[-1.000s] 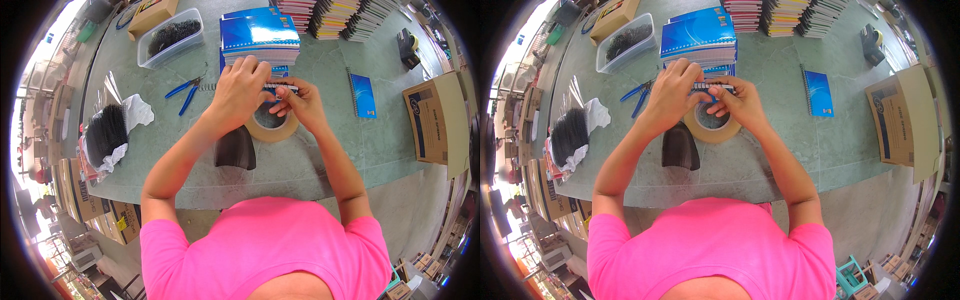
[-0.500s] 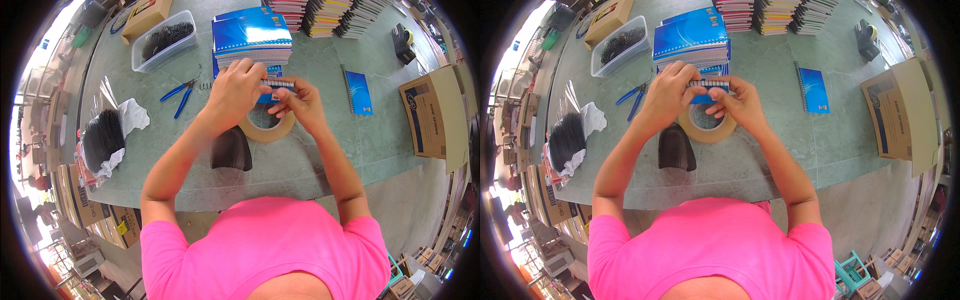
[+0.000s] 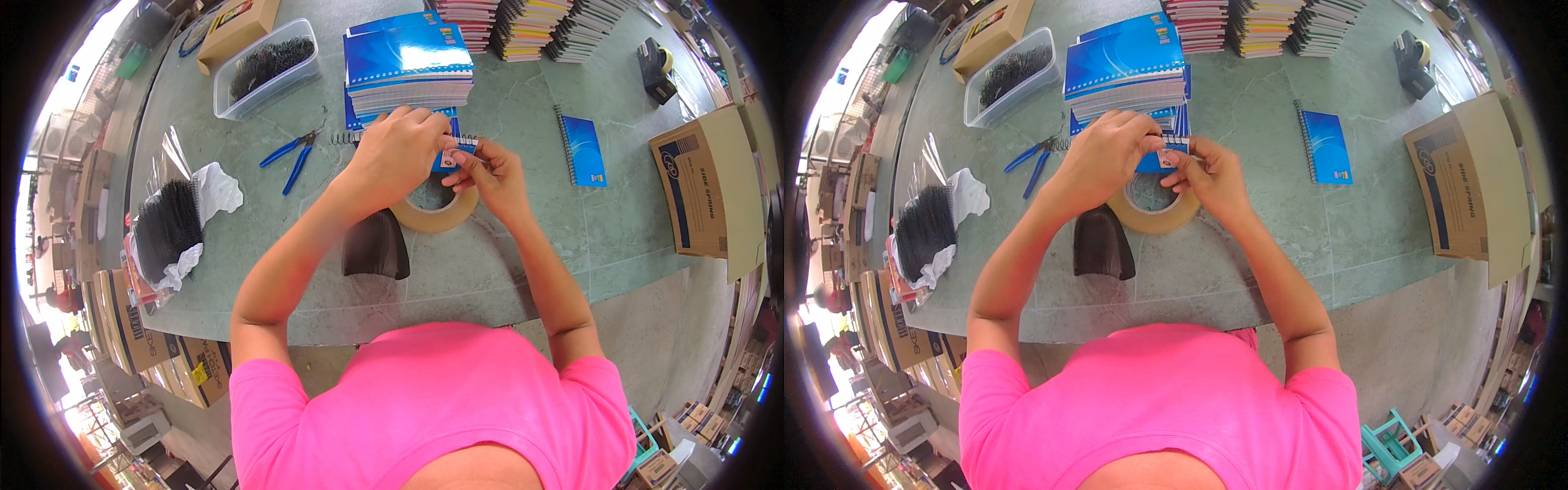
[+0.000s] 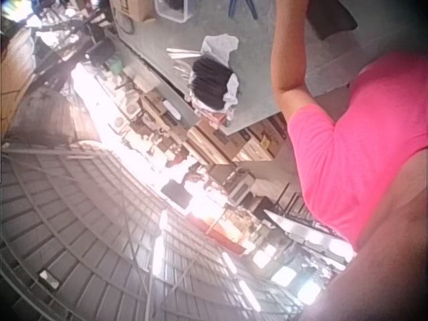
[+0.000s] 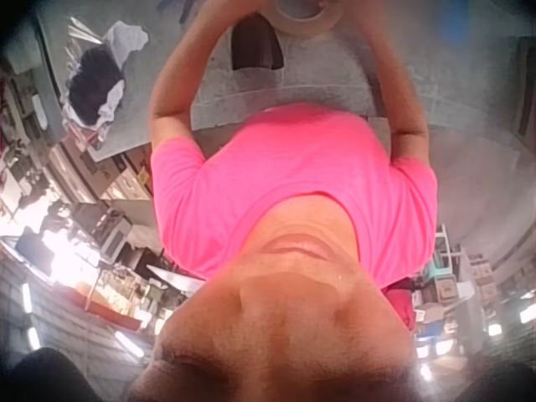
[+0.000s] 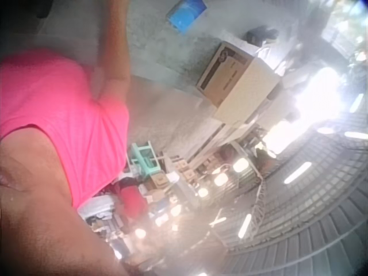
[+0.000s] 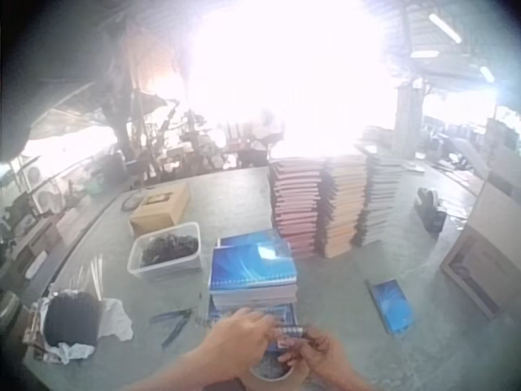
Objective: The person uses pliers to cut and bend the wire spirals on notebooks, stacks the notebooks on a table, and then places the stacks into a cardboard box.
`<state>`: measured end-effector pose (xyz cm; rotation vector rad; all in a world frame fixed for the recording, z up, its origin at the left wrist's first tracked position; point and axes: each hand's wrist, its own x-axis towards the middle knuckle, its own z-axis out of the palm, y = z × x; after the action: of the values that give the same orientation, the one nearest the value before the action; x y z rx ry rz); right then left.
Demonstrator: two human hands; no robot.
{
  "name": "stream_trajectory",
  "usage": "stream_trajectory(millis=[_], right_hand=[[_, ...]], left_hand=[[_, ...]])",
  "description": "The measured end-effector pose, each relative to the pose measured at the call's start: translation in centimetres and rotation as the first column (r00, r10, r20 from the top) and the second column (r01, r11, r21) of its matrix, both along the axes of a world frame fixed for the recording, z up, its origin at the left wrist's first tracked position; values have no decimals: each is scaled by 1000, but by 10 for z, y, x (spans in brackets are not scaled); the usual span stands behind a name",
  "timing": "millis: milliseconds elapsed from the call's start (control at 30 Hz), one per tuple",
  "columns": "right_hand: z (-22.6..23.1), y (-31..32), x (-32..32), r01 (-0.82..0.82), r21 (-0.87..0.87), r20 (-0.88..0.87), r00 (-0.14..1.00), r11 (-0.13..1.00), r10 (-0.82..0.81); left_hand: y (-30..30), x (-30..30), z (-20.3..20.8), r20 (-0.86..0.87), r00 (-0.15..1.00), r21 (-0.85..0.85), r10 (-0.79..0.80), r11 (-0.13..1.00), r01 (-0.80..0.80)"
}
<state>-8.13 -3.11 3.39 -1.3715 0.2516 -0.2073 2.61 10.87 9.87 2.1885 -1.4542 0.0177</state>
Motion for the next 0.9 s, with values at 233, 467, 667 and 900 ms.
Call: stream_trajectory(millis=[233,467,667,900], right_hand=[[-4,-2,0,20,-108,8,1000,994,-20],[-4,-1,-1,46,-202,28,999,978,-41],[-2,-3,-6,63,-366,37,998,929,-54],[-2,8,-4,112,-327,78,993,938,-92]], left_hand=[[-5,-3,-1,-37,997,-86,-74,994,70],[-16,-10,-9,-93,989,-162,-118,981,101],[-19,-11,-10,-100,979,-199,-180,967,158],[-16,-12,-5,-130,980,-126,-149,983,133]])
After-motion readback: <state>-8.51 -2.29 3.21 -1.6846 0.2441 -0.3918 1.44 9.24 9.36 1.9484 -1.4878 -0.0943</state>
